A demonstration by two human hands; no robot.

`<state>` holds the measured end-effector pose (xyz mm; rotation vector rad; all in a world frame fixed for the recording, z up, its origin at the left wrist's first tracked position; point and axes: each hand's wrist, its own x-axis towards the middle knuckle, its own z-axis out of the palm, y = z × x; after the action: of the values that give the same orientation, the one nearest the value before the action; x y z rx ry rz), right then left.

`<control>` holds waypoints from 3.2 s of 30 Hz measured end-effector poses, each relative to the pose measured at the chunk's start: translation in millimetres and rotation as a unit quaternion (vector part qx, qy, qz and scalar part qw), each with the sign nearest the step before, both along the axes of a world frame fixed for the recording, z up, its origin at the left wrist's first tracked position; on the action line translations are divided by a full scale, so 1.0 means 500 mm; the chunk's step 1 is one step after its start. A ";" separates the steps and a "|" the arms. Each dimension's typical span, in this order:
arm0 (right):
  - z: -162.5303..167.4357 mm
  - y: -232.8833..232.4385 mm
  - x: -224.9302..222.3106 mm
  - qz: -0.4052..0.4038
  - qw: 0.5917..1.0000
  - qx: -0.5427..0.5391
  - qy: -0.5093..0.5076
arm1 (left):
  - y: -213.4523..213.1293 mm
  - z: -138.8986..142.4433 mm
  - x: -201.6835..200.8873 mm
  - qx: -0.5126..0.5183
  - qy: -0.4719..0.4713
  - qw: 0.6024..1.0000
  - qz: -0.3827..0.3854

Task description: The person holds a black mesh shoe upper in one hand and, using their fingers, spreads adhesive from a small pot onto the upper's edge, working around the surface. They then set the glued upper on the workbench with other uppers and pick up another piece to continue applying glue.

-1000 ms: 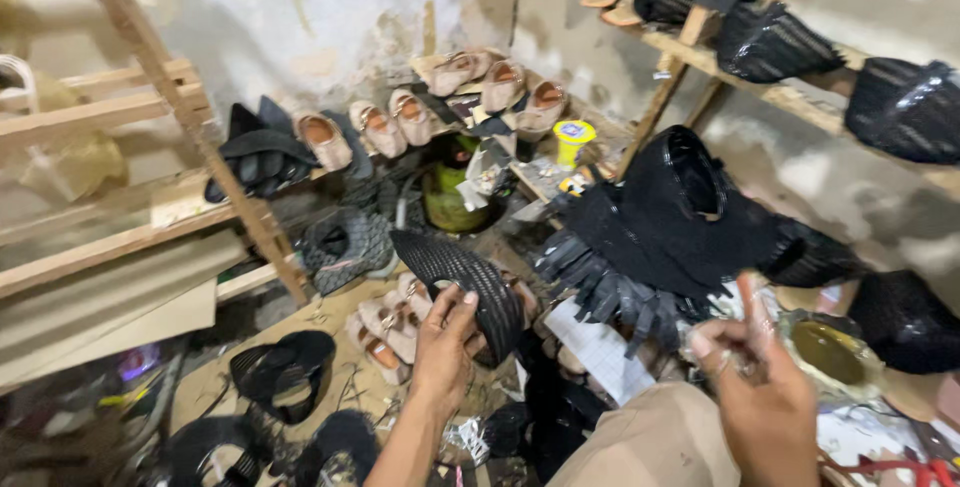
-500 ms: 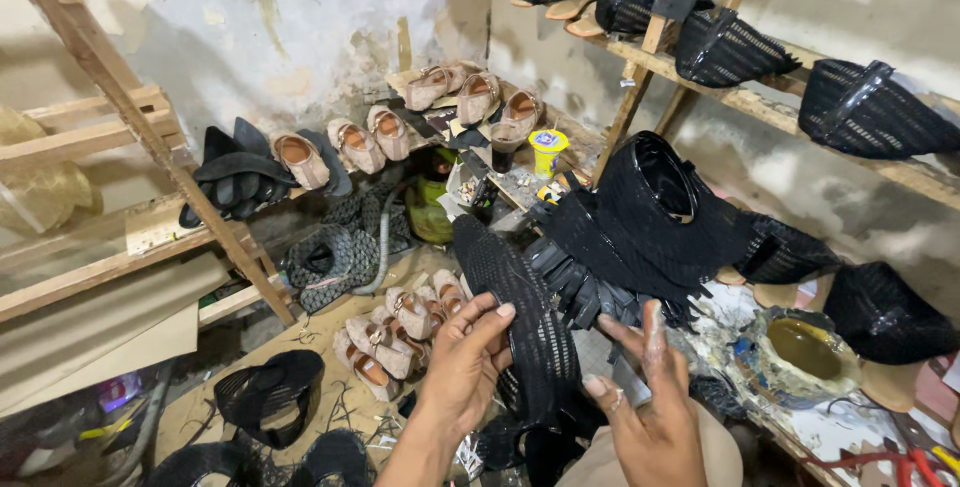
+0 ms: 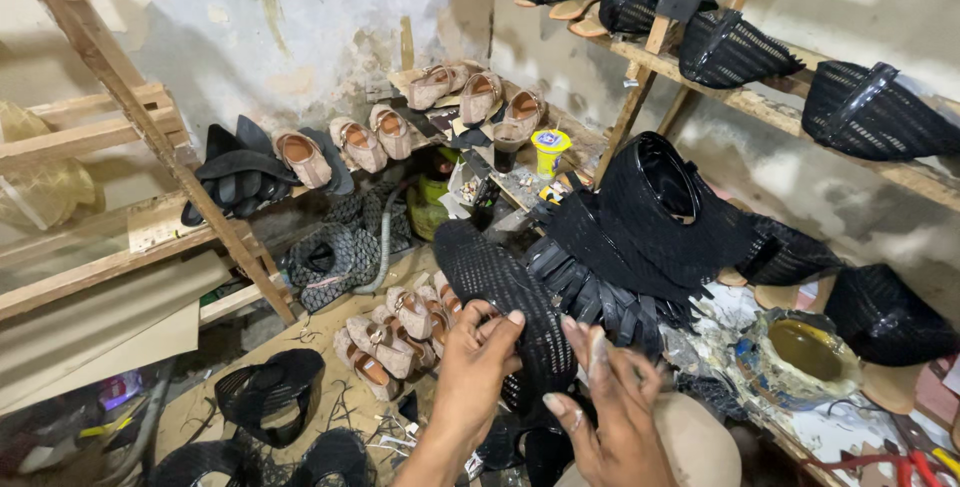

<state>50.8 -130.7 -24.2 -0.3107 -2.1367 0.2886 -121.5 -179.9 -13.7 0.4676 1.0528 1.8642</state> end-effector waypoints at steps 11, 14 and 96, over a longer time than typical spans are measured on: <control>0.063 0.043 0.027 -0.192 0.975 -0.008 0.112 | -0.002 -0.046 -0.004 -0.033 0.104 0.994 -0.015; 0.085 0.042 0.048 -0.229 0.968 -0.029 0.096 | -0.002 -0.051 -0.018 0.065 0.205 0.977 0.010; -0.032 0.092 0.620 -0.372 0.881 -0.047 0.290 | 0.273 0.200 0.344 0.167 -0.194 0.941 -0.221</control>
<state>361.0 -84.5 -40.3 -0.9420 -1.2905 0.0183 50.3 -43.3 86.1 0.4603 0.3294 1.6350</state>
